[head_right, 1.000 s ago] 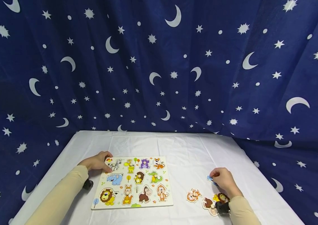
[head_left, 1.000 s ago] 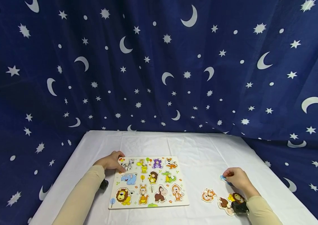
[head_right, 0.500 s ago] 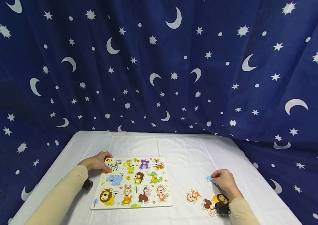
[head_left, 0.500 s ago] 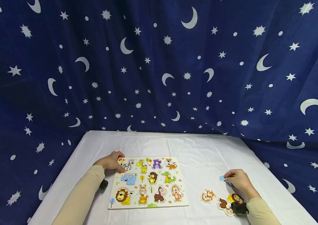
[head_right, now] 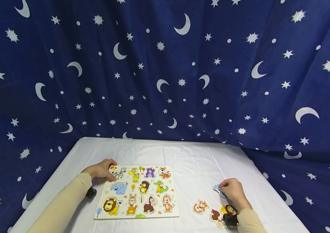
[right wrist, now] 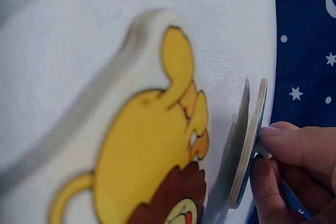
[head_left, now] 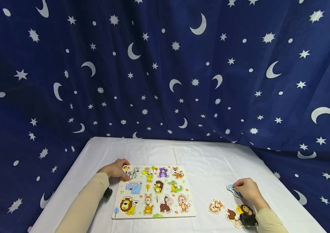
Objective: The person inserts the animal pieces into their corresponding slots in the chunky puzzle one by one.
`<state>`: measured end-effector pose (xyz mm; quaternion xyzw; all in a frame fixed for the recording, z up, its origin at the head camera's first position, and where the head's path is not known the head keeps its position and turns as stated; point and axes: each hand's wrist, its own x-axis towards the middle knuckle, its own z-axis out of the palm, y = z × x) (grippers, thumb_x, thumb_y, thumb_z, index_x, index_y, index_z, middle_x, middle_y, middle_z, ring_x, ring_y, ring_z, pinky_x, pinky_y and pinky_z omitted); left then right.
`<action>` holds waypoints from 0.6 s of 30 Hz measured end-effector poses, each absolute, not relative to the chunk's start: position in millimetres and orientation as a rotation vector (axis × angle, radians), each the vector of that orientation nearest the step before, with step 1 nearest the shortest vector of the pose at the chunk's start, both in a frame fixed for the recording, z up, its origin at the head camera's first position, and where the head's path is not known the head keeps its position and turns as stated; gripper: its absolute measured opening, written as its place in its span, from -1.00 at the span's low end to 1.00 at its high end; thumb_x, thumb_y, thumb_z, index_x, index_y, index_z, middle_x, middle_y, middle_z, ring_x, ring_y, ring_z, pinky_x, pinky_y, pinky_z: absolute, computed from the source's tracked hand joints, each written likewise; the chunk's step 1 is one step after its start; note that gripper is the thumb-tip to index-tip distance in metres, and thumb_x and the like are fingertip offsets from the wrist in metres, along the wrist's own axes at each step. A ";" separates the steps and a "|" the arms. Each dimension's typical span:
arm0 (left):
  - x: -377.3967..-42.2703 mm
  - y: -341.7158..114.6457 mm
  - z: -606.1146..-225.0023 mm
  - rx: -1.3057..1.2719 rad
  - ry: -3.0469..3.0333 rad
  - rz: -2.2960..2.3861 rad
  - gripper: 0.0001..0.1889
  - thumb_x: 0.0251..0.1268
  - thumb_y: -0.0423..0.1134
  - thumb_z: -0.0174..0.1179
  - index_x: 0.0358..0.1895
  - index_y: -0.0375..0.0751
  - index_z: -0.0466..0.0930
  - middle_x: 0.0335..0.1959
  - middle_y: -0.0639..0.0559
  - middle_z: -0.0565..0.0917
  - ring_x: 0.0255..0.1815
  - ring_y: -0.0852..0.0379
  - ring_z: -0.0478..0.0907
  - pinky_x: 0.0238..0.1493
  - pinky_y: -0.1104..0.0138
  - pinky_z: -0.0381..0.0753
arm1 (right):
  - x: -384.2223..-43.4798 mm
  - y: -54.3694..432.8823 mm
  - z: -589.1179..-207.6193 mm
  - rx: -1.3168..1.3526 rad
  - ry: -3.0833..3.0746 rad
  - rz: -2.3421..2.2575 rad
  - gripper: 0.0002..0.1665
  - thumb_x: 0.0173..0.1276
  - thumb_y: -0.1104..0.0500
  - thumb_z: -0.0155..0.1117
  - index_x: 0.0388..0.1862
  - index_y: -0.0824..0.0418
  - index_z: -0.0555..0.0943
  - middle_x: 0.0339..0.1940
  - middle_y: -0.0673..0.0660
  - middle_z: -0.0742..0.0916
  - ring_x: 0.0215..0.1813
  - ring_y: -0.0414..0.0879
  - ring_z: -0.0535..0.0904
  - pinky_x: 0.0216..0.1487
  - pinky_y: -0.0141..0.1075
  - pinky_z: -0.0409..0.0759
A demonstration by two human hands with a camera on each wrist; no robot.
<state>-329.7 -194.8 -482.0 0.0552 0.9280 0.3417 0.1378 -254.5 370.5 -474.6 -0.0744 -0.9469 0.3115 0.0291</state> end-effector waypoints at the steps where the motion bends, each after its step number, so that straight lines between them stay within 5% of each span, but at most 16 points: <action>1: -330.0 -194.9 -481.9 0.166 2.687 0.986 -0.30 -0.24 -0.18 0.62 0.07 -0.19 0.49 0.04 -0.15 0.47 0.00 -0.07 0.43 0.27 -0.03 0.34 | -254.5 370.2 -474.3 -0.226 -2.917 0.958 -0.91 0.14 0.36 0.32 -0.39 0.33 0.74 -0.37 0.21 0.77 -0.35 -0.09 0.53 -0.38 -0.28 0.46; 18: -328.5 -193.7 -482.7 0.146 2.680 1.018 -0.30 -0.26 -0.20 0.62 0.06 -0.18 0.50 -0.05 -0.10 0.47 -0.05 -0.03 0.43 0.18 0.06 0.36 | -253.6 354.3 -472.0 -0.125 -2.878 0.934 -0.93 0.14 0.35 0.38 -0.39 0.28 0.76 -0.32 0.20 0.80 -0.30 -0.14 0.56 -0.30 -0.30 0.44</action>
